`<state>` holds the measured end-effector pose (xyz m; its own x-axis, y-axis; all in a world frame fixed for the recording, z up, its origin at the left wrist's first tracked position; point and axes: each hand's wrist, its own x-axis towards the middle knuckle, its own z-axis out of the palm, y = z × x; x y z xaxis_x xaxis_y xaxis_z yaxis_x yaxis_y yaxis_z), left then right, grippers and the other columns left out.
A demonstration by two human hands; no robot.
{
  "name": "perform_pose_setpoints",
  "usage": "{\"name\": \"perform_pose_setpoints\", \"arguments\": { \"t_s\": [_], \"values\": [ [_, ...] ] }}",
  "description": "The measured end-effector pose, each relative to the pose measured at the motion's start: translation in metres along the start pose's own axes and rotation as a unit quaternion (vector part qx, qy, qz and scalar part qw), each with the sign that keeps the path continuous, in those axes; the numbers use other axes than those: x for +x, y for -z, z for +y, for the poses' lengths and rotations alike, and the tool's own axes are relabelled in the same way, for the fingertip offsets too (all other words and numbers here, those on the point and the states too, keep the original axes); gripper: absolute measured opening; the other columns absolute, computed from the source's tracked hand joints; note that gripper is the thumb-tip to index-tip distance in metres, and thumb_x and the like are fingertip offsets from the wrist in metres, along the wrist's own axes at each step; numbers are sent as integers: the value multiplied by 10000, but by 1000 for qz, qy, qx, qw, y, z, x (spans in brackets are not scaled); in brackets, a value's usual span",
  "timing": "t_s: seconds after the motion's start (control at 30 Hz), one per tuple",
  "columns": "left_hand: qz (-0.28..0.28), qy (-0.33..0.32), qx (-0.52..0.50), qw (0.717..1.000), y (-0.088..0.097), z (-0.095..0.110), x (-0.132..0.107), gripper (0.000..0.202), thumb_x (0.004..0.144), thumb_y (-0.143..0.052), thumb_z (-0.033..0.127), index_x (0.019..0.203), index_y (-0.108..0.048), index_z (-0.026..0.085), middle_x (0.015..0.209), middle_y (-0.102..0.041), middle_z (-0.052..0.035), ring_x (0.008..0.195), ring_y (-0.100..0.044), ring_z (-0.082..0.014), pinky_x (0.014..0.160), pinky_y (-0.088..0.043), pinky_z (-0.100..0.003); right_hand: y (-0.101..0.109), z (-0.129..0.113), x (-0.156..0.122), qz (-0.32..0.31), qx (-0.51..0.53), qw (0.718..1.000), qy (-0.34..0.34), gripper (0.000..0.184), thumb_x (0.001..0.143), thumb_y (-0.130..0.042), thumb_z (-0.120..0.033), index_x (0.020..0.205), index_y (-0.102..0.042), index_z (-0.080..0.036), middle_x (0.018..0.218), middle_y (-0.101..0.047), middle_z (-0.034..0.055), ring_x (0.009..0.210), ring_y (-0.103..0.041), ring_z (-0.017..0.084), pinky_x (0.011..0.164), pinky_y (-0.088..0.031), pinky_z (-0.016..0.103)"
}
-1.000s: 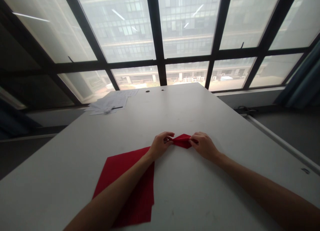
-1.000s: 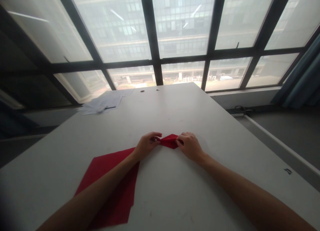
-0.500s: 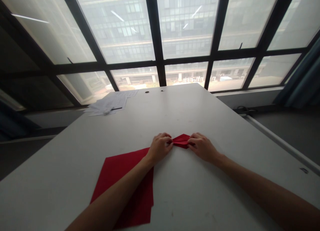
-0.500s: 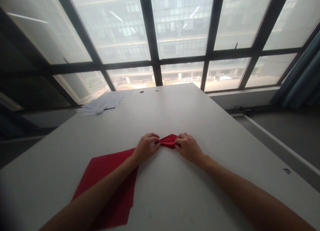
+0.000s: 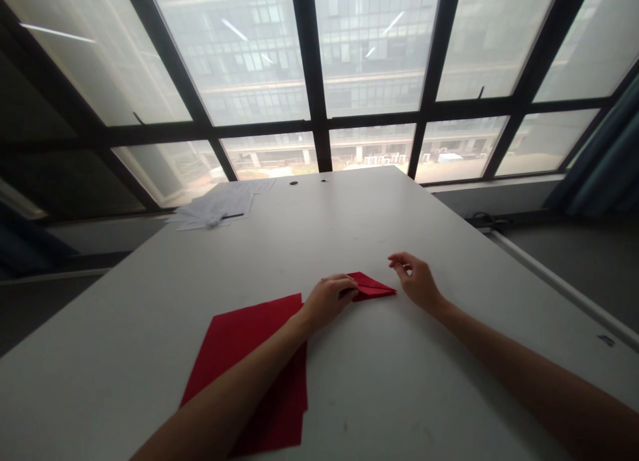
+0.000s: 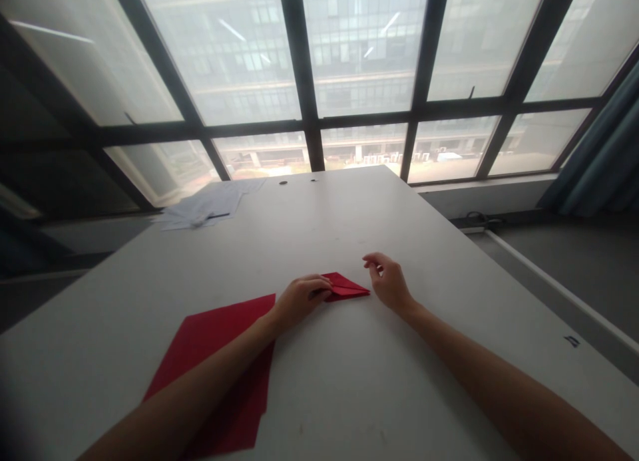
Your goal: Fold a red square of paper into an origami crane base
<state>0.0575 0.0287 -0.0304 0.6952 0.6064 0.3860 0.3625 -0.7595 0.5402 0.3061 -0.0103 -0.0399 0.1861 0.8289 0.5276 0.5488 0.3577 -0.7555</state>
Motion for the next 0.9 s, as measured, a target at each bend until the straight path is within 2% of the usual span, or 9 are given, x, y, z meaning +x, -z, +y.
{"name": "perform_pose_setpoints", "arguments": {
  "t_s": [0.07, 0.27, 0.4, 0.53, 0.73, 0.9],
  "values": [
    [12, 7, -9, 1000, 0, 1, 0, 132, 915, -611, 190, 945, -738, 209, 996, -732, -42, 904, -669, -177, 858, -495, -266, 2, 2, 1, -6, 4, 1000, -3, 164, 880, -538, -202, 943, -689, -193, 861, -729, 49, 786, -671, 198, 698, -497, 319],
    [41, 67, 2, 997, 0, 4, 2, 142, 915, -593, 222, 895, -730, 193, 824, -722, -23, 707, -616, -146, 690, -452, -243, 2, -10, -3, -87, -3, 994, 65, 133, 907, -571, -247, 885, -695, -206, 844, -687, 44, 797, -618, 192, 746, -480, 331],
    [50, 88, 6, 995, 1, 4, 3, 145, 910, -593, 238, 847, -715, 189, 765, -701, -4, 664, -575, -136, 657, -412, -241, 5, -13, -3, -86, 1, 994, 69, 155, 936, -567, -278, 876, -690, -205, 822, -668, 42, 786, -598, 192, 737, -477, 334],
    [60, 101, 6, 993, 2, 4, 3, 167, 918, -576, 253, 816, -692, 188, 718, -677, 12, 631, -544, -128, 629, -386, -239, 7, -13, -2, -111, 14, 990, 90, 97, 901, -652, -298, 891, -692, -211, 856, -669, 41, 813, -601, 193, 763, -483, 336],
    [66, 108, 4, 992, 3, 3, 3, 194, 933, -549, 287, 839, -684, 185, 712, -670, 7, 625, -545, -133, 609, -384, -238, 6, -9, -3, -156, -9, 982, 110, 66, 897, -661, -234, 846, -699, -219, 821, -663, 30, 790, -601, 185, 747, -477, 323],
    [58, 93, 8, 994, 3, 6, 2, 141, 899, -579, 237, 817, -683, 188, 751, -680, -5, 664, -567, -143, 648, -410, -247, 7, -9, -3, -171, -46, 973, 146, 112, 888, -639, -142, 833, -690, -224, 827, -672, 26, 815, -598, 186, 776, -474, 323]
  ]
}}
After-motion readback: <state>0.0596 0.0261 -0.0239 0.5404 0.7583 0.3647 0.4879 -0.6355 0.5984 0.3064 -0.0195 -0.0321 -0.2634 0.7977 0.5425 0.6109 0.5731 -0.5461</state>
